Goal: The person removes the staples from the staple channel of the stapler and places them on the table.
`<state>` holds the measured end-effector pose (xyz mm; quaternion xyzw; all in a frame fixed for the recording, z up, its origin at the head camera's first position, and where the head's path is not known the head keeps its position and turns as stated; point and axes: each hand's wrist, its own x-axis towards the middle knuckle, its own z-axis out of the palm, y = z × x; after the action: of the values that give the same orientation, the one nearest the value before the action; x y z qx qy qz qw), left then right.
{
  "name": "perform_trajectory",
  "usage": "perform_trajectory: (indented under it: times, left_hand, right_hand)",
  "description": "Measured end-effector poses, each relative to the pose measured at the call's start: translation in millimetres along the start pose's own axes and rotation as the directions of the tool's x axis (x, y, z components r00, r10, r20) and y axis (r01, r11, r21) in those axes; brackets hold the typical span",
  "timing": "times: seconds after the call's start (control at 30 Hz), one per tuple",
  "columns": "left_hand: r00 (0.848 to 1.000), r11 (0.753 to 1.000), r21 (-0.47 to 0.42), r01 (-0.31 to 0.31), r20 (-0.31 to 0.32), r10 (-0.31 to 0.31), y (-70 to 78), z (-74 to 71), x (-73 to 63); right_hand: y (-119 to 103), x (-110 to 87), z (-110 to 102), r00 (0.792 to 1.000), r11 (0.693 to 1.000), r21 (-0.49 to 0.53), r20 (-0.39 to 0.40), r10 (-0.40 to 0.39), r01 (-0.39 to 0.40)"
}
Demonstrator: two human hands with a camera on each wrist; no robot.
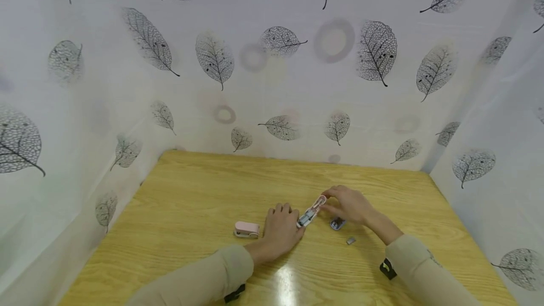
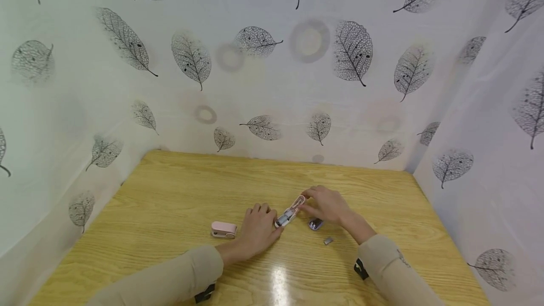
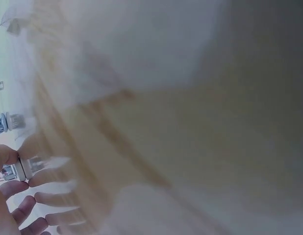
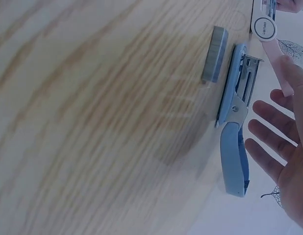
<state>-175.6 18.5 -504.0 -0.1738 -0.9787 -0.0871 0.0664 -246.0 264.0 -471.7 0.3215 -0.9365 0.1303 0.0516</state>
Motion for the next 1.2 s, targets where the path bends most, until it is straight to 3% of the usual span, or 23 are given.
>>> perform_trajectory:
  times: [0.27, 0.5, 0.7, 0.83, 0.97, 1.07, 1.2]
  left_hand:
    - [0.999, 1.0, 0.001, -0.007, -0.035, 0.007, 1.1, 2.6, 0.0]
    - [1.0, 1.0, 0.002, -0.009, -0.005, 0.009, 1.8, -2.6, -0.6]
    - [1.0, 1.0, 0.001, -0.002, 0.016, 0.002, 1.2, -5.9, -0.2]
    - [1.0, 1.0, -0.009, -0.001, 0.021, 0.001, 0.6, -5.8, 0.5]
    - [1.0, 1.0, -0.009, 0.0, 0.019, 0.001, 0.1, -4.7, 0.4]
    - [1.0, 1.0, 0.0, 0.001, 0.027, -0.001, -0.1, -3.9, 0.1]
    - [0.999, 1.0, 0.01, 0.002, 0.039, -0.003, 0.1, -2.8, 0.6]
  right_hand:
    - [-11, -10.8, -16, 0.995, 0.995, 0.015, -0.022, 0.098, -0.098]
    - [-32, -26.3, -25, 0.979, 0.955, 0.221, -0.001, 0.202, -0.197]
    - [-46, -28.5, -18, 0.965, 0.891, 0.387, -0.012, 0.261, -0.236]
    - [-50, -26.1, -12, 0.95, 0.83, 0.483, 0.015, 0.312, -0.28]
    - [-55, -21.8, -7, 0.947, 0.75, 0.595, 0.064, 0.314, -0.289]
    - [-59, -17.6, -4, 0.944, 0.704, 0.641, 0.106, 0.313, -0.305]
    - [-68, -11.9, 1, 0.928, 0.671, 0.651, 0.158, 0.337, -0.354]
